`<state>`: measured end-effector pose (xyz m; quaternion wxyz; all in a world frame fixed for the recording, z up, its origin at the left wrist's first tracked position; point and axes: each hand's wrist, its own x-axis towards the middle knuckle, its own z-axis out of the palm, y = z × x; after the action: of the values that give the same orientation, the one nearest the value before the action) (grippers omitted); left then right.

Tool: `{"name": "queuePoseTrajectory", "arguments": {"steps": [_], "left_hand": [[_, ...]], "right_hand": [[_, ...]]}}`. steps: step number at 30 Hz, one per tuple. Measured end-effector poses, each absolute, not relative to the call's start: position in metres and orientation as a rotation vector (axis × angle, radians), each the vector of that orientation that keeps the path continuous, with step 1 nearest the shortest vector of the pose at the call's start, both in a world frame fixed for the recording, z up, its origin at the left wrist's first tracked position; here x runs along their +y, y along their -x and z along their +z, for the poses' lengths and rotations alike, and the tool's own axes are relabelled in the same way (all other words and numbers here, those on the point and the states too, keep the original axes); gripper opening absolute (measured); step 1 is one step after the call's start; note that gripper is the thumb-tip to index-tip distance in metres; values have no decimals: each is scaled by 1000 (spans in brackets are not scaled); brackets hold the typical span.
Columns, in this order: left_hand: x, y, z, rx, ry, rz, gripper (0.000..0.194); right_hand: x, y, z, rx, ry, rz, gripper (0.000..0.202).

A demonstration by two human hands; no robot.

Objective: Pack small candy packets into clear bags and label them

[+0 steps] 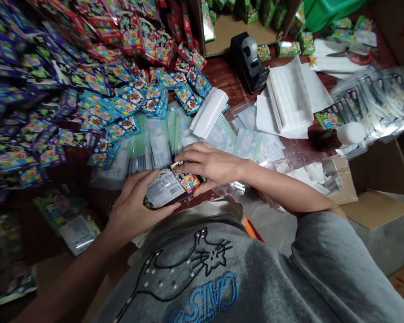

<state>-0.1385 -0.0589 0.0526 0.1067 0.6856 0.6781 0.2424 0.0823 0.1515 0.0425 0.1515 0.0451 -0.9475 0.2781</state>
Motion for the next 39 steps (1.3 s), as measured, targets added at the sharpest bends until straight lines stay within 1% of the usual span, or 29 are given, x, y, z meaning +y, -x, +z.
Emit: {"name": "queuePoseTrajectory", "arguments": {"steps": [2, 4, 8, 10, 12, 16, 18, 21, 24, 27, 29, 30, 32, 33, 34, 35, 37, 39], "left_hand": [[-61, 138, 48, 2108, -1972, 710, 85], [-65, 140, 42, 2228, -1890, 658, 86], [-75, 154, 27, 2347, -1765, 480, 90], [-80, 160, 22, 2336, -1755, 440, 91], [-83, 163, 21, 2305, -1759, 455, 91], [-82, 159, 30, 2297, -1711, 555, 89], [-79, 156, 37, 2303, -1704, 587, 86], [-76, 156, 43, 2307, -1754, 635, 82], [-72, 155, 44, 2279, -1782, 705, 83], [-66, 151, 45, 2290, -1717, 760, 89], [-61, 148, 47, 2291, -1636, 807, 97], [-58, 147, 49, 2278, -1587, 851, 102], [-51, 144, 51, 2223, -1470, 979, 111], [-47, 143, 52, 2185, -1411, 1057, 109], [-44, 141, 52, 2141, -1356, 1132, 103], [-41, 140, 51, 2087, -1306, 1194, 93], [-36, 136, 48, 1955, -1215, 1279, 70], [-34, 132, 43, 1823, -1123, 1333, 59]], "right_hand": [[146, -67, 37, -2748, -123, 779, 69], [141, -49, 31, -2781, -134, 787, 73], [145, -28, 24, -2874, -179, 785, 104], [154, -30, 27, -2921, -143, 752, 113], [164, -36, 32, -2978, -100, 725, 108], [168, -41, 47, -3030, -69, 730, 85], [165, -35, 55, -3016, -94, 741, 79], [162, -23, 66, -3055, -168, 701, 77], [163, -13, 76, -3116, -218, 670, 80], [164, -6, 83, -3111, -242, 685, 70], [166, -5, 87, -3067, -262, 742, 64], [168, -7, 89, -3030, -270, 789, 65], [172, -11, 92, -2917, -213, 897, 81], [174, -13, 92, -2840, -141, 944, 89], [174, -15, 92, -2753, -49, 981, 93], [174, -17, 91, -2667, 39, 1007, 89], [171, -16, 88, -2529, 136, 1040, 75], [167, -13, 86, -2453, 150, 1065, 69]]}}
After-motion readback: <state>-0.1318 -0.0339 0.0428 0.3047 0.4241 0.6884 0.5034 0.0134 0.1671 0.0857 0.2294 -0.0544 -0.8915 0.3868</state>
